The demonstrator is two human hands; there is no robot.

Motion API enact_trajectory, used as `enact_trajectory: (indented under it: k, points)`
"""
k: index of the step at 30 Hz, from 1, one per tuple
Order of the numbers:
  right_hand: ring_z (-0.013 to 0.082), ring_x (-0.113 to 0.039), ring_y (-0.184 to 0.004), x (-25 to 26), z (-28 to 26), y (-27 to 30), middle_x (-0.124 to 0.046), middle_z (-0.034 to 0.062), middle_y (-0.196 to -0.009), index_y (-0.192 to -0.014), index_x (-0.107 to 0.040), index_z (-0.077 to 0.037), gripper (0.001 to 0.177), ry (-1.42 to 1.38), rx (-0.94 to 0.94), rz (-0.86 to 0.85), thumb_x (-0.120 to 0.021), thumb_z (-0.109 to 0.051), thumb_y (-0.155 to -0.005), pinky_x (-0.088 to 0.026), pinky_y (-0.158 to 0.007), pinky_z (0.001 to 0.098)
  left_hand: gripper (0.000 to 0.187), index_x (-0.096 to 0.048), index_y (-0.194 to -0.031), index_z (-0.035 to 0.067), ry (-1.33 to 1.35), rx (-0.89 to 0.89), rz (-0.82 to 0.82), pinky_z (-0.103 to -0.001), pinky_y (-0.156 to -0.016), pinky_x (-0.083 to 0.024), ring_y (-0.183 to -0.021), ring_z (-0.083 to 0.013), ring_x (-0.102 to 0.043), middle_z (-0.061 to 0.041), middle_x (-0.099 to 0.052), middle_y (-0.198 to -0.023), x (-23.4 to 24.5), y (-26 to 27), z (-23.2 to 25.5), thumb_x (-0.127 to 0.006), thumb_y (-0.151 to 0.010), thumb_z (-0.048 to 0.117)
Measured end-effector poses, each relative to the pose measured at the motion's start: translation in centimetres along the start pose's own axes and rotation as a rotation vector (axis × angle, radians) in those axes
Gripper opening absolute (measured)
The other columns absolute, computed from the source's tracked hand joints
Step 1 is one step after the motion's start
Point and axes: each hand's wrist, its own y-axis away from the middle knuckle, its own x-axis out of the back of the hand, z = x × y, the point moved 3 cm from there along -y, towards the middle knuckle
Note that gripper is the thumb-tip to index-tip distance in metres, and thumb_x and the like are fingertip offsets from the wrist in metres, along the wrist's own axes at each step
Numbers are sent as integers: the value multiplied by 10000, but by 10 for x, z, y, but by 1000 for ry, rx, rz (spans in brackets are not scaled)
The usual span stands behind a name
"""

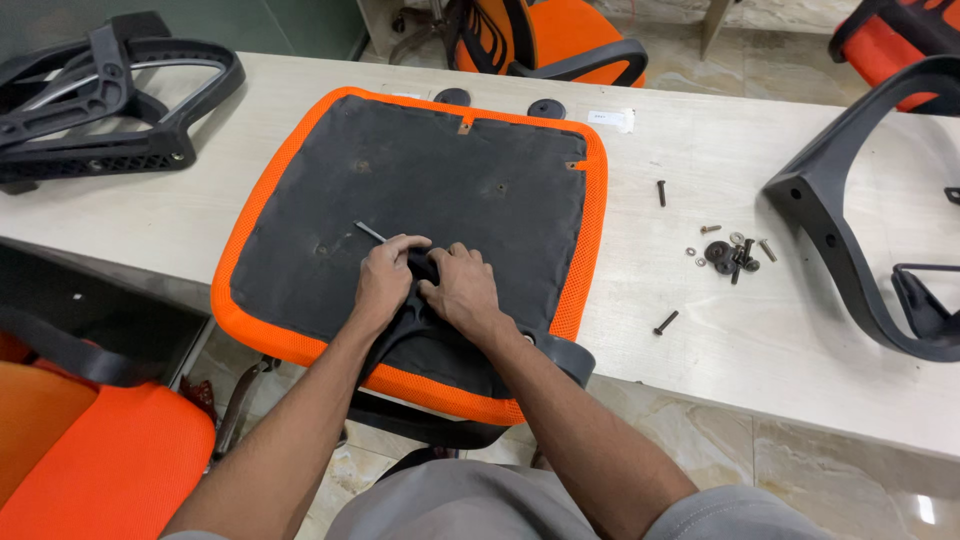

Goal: The person attaches a black plastic frame to the underside of an orange office chair seat using a screwdriver and multiple screws. They align the frame, insert screws, and tighten them sequentially.

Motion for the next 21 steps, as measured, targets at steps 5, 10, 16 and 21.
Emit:
enact_trajectory:
  k: [5, 10, 16, 21]
  points:
    - [337, -623, -1107, -3, -1, 4, -696, 155, -1155, -1199, -719, -69, 459, -67, -37, 138, -772, -300, -805, -490, -1006, 447, 303, -717, -1201, 126, 153, -130, -82, -393, -938, -529, -1119, -279, -697, -86, -733, -1208, 13, -3, -6, -467, -1030, 110]
    - [272, -729, -1017, -1, -6, 6, -751, 124, -1114, -1184, -703, -61, 505, -257, -129, 290, -818, -307, -758, -561, -919, 384, 321, -649, -1302, 151, 201, -293, -219, -392, -1002, -511, -1243, -279, -638, -77, -667, -1352, 20, -14, -28, -467, -1040, 122]
    - [169, -711, -860, 3, -7, 13, -752, 102, -905, -1150, -664, -5, 468, -579, -284, 506, -840, -226, -777, -559, -793, 297, 347, -622, -1336, 118, 187, -605, -285, -417, -1041, -471, -1276, -322, -583, -121, -614, -1374, 30, -21, -32, -591, -991, 119]
    - [128, -633, -858, 10, -5, 37, -690, 71, -956, -1245, -612, 21, 457, -1244, -246, 843, -784, -184, -874, -518, -789, 275, 401, -647, -1330, 140, -6, -703, -368, -405, -967, -506, -1037, -279, -635, -102, -702, -1050, 36, -9, -18, -699, -934, 109]
